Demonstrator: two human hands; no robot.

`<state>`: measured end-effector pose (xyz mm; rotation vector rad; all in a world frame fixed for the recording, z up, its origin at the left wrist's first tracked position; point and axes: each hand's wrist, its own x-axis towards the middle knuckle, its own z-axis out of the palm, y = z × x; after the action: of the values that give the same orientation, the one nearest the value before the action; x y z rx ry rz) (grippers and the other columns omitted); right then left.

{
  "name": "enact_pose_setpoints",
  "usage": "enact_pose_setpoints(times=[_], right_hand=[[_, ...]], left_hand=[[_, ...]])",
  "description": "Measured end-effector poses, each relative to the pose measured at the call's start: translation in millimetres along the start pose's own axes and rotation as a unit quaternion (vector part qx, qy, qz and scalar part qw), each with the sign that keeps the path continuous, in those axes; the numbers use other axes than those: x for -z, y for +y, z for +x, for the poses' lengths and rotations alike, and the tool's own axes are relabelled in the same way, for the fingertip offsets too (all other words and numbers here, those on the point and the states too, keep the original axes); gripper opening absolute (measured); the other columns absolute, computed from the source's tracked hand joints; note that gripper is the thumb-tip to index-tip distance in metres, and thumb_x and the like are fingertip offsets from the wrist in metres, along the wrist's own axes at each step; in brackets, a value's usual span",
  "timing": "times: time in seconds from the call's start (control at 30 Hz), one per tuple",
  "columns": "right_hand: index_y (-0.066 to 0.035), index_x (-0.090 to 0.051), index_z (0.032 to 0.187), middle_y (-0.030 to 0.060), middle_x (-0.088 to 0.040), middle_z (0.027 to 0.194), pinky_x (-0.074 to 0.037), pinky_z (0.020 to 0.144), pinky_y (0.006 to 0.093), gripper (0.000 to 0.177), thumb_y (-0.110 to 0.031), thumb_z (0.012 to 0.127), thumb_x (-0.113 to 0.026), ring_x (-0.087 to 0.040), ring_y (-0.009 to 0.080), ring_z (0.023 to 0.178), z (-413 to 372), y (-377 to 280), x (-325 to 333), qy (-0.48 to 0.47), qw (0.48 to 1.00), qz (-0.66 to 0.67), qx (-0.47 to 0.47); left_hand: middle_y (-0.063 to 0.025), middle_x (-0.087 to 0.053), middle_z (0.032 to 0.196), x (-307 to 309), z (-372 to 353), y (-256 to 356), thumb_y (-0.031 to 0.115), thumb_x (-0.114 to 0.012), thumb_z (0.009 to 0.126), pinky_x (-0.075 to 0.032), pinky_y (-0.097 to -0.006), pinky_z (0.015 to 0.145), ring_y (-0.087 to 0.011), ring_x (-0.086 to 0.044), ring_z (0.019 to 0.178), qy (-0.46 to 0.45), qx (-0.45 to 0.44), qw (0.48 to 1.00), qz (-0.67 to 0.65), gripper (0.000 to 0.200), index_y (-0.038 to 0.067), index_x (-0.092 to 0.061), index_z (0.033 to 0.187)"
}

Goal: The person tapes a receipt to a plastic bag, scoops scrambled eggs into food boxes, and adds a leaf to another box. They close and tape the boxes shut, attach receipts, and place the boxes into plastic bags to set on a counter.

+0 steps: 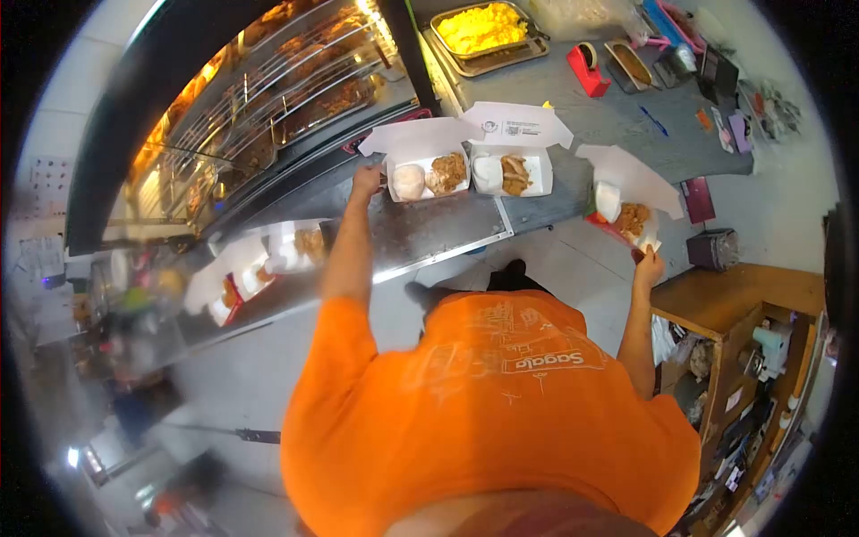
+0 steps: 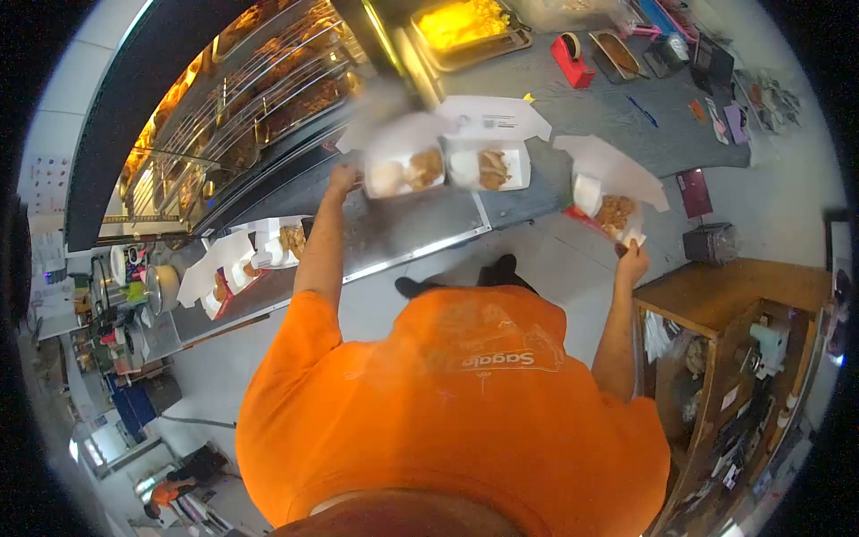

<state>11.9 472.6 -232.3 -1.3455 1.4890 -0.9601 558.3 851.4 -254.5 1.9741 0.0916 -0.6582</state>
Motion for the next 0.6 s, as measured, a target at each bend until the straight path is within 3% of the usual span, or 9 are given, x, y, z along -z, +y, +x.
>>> enact_pose_setpoints(times=[0.13, 0.2, 0.3, 0.33, 0.4, 0.47, 0.53, 0.6], right_hand=[[0.011, -0.063, 0.090, 0.0193, -0.066, 0.075, -0.053, 0.060, 0.0334, 0.037, -0.024, 0.088, -0.053, -0.065, 0.0258, 0.061, 69.1, -1.1, -23.2, -0.002, 0.994, -0.108, 0.009], [0.007, -0.065, 0.093, 0.0214, -0.066, 0.079, -0.051, 0.065, 0.0390, 0.040, -0.029, 0.087, -0.051, -0.066, 0.0328, 0.067, 115.6, 26.2, -47.5, -0.015, 0.976, -0.212, 0.051], [0.011, -0.065, 0.084, 0.0185, -0.067, 0.077, -0.052, 0.059, 0.0340, 0.040, -0.027, 0.087, -0.054, -0.066, 0.0253, 0.066, 191.8, 92.5, -98.0, -0.001, 0.971, -0.225, 0.079], [0.011, -0.065, 0.084, 0.0185, -0.067, 0.077, -0.052, 0.059, 0.0340, 0.040, -0.027, 0.087, -0.054, -0.066, 0.0253, 0.066, 179.2, 64.3, -109.1, -0.002, 0.972, -0.223, 0.076], [0.004, -0.065, 0.092, 0.0228, -0.066, 0.090, -0.047, 0.069, 0.0437, 0.040, -0.032, 0.089, -0.049, -0.063, 0.0387, 0.081, 129.7, -7.4, -135.6, 0.056, 0.949, -0.306, 0.044], [0.004, -0.064, 0.092, 0.0221, -0.066, 0.091, -0.047, 0.070, 0.0429, 0.038, -0.031, 0.090, -0.050, -0.063, 0.0379, 0.083, 113.2, -25.9, -155.7, 0.094, 0.962, -0.246, 0.067], [0.004, -0.063, 0.092, 0.0213, -0.066, 0.092, -0.047, 0.072, 0.0421, 0.036, -0.029, 0.090, -0.051, -0.063, 0.0370, 0.084, 91.1, -38.4, -173.4, 0.128, 0.969, -0.189, 0.093], [0.003, -0.061, 0.093, 0.0194, -0.065, 0.090, -0.047, 0.073, 0.0408, 0.031, -0.026, 0.091, -0.053, -0.062, 0.0339, 0.085, 61.1, -45.7, -184.4, 0.128, 0.945, -0.103, 0.283]], left_hand=[[-0.0193, -0.068, 0.079, -1.2, -7.1, -5.6, 0.034, -0.058, 0.081, -0.053, -0.0363, 0.067, -0.0267, -0.067, 0.077, 0.022, -0.019, 0.996, 0.088, 0.037, 0.000, -0.070, 0.090], [-0.0212, -0.068, 0.085, -4.5, 8.9, -21.2, 0.031, -0.056, 0.080, -0.053, -0.0372, 0.071, -0.0296, -0.068, 0.078, -0.026, -0.020, 0.976, 0.215, 0.033, 0.004, -0.071, 0.091], [-0.0249, -0.066, 0.090, -3.9, 21.5, -32.0, 0.027, -0.053, 0.079, -0.052, -0.0392, 0.076, -0.0352, -0.066, 0.083, 0.001, -0.096, 0.950, 0.298, 0.031, 0.004, -0.070, 0.092], [-0.0260, -0.064, 0.092, -5.3, 13.6, -27.2, 0.026, -0.051, 0.080, -0.050, -0.0419, 0.079, -0.0388, -0.064, 0.088, 0.034, -0.103, 0.956, 0.272, 0.032, 0.003, -0.070, 0.090], [-0.0254, -0.064, 0.092, -4.6, -11.4, -4.1, 0.026, -0.051, 0.080, -0.050, -0.0426, 0.080, -0.0385, -0.064, 0.089, 0.043, -0.114, 0.956, 0.268, 0.031, 0.003, -0.070, 0.089], [-0.0248, -0.065, 0.091, -1.8, -13.0, 2.4, 0.025, -0.051, 0.080, -0.049, -0.0434, 0.081, -0.0382, -0.063, 0.091, 0.058, -0.125, 0.956, 0.258, 0.031, 0.002, -0.070, 0.088], [-0.0246, -0.065, 0.088, 0.1, -8.7, -6.0, 0.025, -0.050, 0.081, -0.049, -0.0437, 0.080, -0.0379, -0.064, 0.089, 0.056, -0.160, 0.929, 0.330, 0.032, 0.000, -0.069, 0.086], [-0.0249, -0.065, 0.087, -3.3, -22.6, -3.9, 0.025, -0.050, 0.081, -0.049, -0.0436, 0.080, -0.0383, -0.064, 0.089, 0.040, -0.119, 0.945, 0.303, 0.032, -0.001, -0.068, 0.086]])
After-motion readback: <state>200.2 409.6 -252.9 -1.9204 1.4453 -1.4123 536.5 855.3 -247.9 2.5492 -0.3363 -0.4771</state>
